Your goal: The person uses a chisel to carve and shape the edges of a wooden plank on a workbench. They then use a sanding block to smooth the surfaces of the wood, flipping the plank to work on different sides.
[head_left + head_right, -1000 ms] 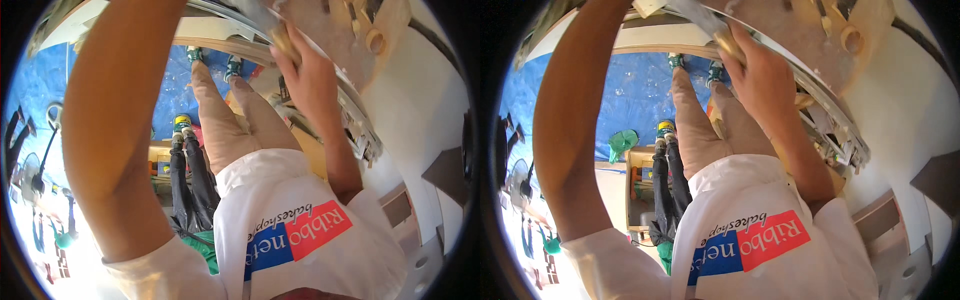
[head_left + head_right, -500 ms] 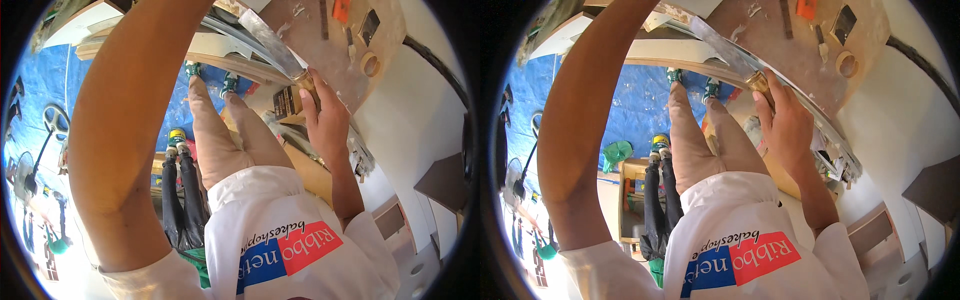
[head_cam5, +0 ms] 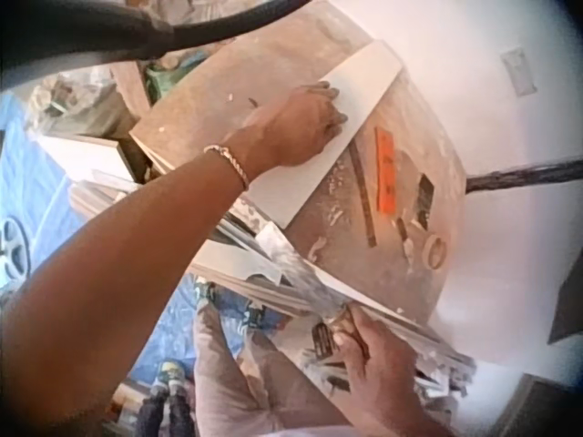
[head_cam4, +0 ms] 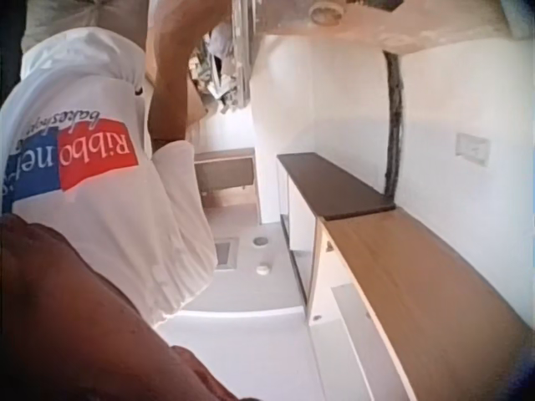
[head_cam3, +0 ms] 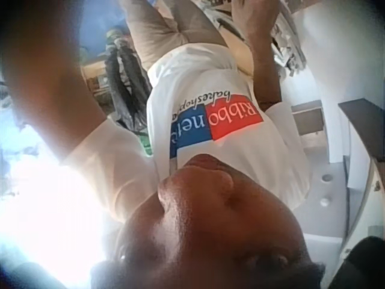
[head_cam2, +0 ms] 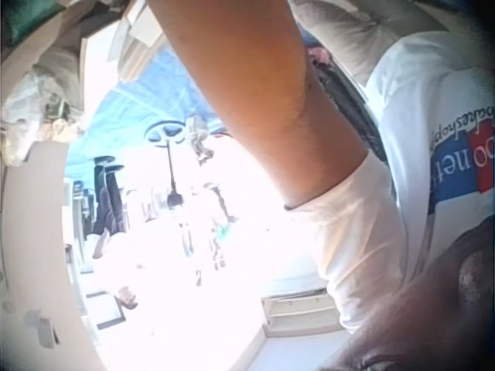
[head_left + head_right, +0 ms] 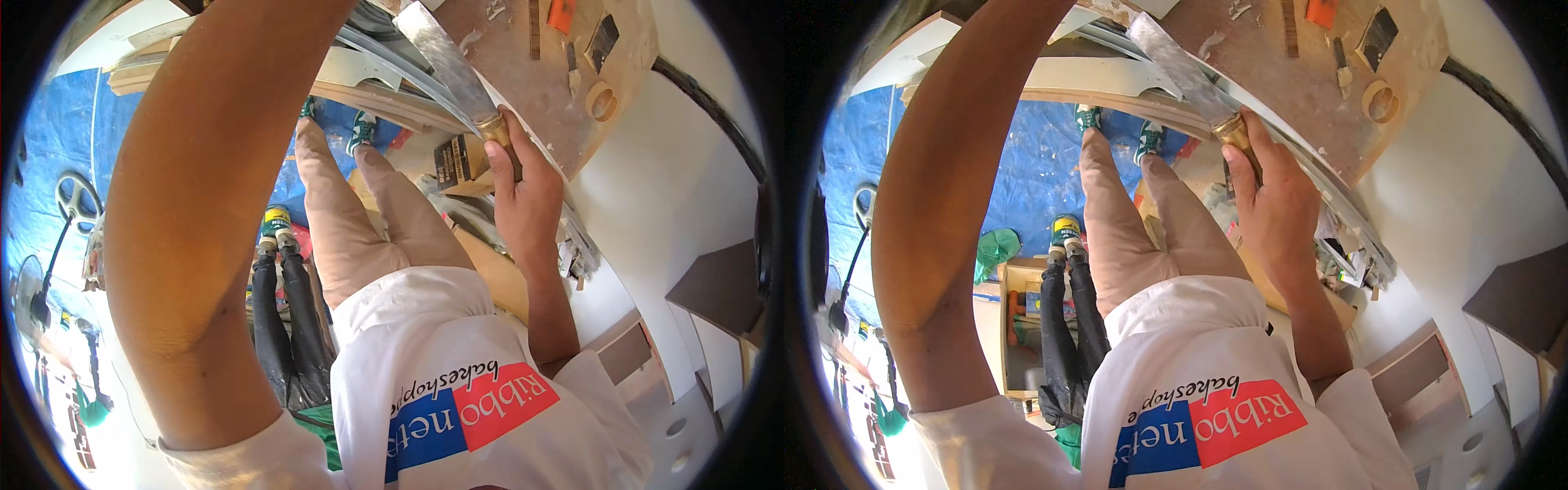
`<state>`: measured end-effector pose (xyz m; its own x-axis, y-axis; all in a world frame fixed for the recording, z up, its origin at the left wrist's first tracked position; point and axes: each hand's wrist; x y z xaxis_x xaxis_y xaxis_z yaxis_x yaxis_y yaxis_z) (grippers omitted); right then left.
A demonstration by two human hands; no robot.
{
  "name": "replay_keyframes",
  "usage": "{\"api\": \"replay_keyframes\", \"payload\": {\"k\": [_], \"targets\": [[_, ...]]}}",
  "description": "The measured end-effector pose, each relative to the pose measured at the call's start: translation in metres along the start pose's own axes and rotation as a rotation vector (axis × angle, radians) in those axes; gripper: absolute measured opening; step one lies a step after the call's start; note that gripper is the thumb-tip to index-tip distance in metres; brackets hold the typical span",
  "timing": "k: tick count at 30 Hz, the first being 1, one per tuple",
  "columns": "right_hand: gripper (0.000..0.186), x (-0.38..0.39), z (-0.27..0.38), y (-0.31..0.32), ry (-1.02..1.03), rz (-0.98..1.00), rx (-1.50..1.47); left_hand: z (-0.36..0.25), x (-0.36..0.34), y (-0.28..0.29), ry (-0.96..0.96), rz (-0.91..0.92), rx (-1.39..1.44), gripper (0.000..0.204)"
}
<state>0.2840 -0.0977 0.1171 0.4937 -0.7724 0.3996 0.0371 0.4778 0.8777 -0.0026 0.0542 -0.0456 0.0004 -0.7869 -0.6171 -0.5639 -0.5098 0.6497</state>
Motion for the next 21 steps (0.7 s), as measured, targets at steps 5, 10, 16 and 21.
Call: {"api": "replay_keyframes", "payload": {"k": [5, 10, 16, 21], "targets": [[0.046, 0.001, -0.002, -0.004, 0.006, -0.015, -0.014, -0.002, 0.002, -0.001, 0.002, -0.013, -0.042, 0.025], [0.045, -0.003, -0.005, 0.000, 0.034, -0.045, -0.068, -0.006, 0.002, 0.005, 0.050, 0.030, -0.009, 0.026], [0.043, -0.006, -0.029, -0.033, 0.116, -0.135, -0.166, -0.003, -0.002, 0.001, 0.005, 0.017, -0.033, 0.027], [0.043, -0.008, -0.019, -0.029, 0.054, -0.095, -0.193, 0.003, -0.004, -0.010, -0.020, -0.002, -0.068, 0.026]]}}
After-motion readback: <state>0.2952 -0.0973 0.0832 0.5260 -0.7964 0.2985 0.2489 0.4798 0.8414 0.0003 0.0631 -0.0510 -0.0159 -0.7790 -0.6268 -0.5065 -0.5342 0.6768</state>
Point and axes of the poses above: each hand's wrist, its own x-axis away from the middle knuckle, its own y-axis out of the back of the hand, z = x × y, and after that the axes turned 1 degree about y, right-handed
